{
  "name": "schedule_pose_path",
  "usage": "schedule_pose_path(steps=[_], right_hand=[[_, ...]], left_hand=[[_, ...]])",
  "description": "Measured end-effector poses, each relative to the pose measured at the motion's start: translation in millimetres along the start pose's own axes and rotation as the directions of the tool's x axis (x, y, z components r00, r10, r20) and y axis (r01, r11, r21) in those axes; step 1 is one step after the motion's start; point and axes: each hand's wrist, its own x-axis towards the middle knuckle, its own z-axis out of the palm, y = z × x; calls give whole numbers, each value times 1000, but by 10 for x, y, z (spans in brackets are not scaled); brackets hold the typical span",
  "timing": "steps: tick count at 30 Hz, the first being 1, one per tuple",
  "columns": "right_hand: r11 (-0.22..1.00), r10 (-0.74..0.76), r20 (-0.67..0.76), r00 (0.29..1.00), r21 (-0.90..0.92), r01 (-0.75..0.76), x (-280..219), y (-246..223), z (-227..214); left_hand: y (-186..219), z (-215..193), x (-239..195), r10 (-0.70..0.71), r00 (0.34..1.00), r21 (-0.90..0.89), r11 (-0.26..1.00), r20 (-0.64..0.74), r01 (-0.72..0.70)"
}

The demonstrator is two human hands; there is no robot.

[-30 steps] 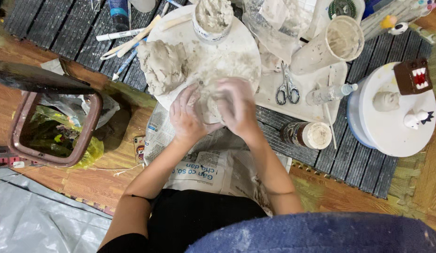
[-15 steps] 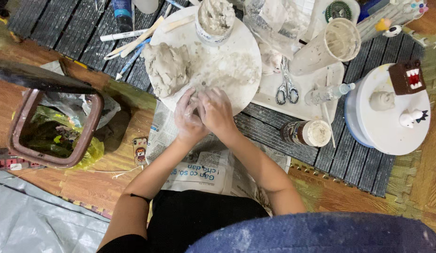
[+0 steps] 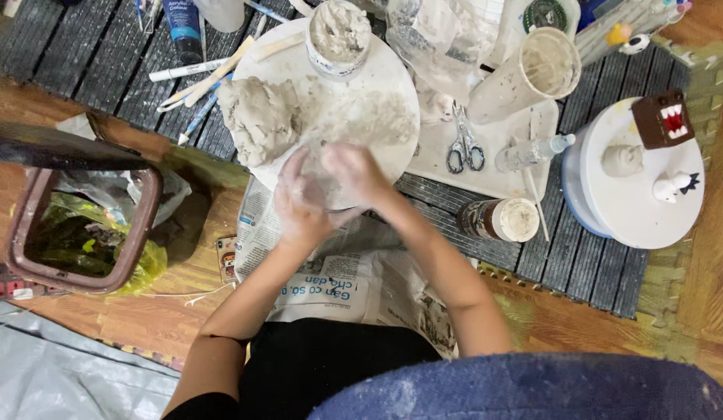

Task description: The person kneads and shapes a lump of grey clay on a white circular board. They use a wooden stick to mix a grey paste in a small container and add water from a bottle. The person then rolls a small piece of clay into a ball and shapes it with their fingers.

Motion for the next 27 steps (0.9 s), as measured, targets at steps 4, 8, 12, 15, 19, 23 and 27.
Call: schedule_pose_path(steps=[4,8,12,15,19,23,27], right_hand=[[734,159,-262,952,676,63,-24,-98,-357],[253,337,-329,882,934,252,-85,-336,-398],[62,226,-224,948,975,215,-6,-464,-349],[119,308,-225,925,973,197,-25,-410,-310],[161,151,-176,973,975,152,-75,-280,-372],[187,61,-258,964,952,243,-83,-154,-376],[348,614,-445,652,894,282,-84,-135,-227]], left_hand=[[67,-200,207,-48,984,61,997,171,38],[64,-362,248,-50,948,52,998,315,35],[148,-331,256,-26,957,-4,1000,290,28],[268,-135,298,-20,949,-125,990,314,62],[442,92,398,-64,944,-247,957,325,150],[499,115,411,-118,934,-358,901,338,244],[495,187,382,-316,836,-457,723,449,518]])
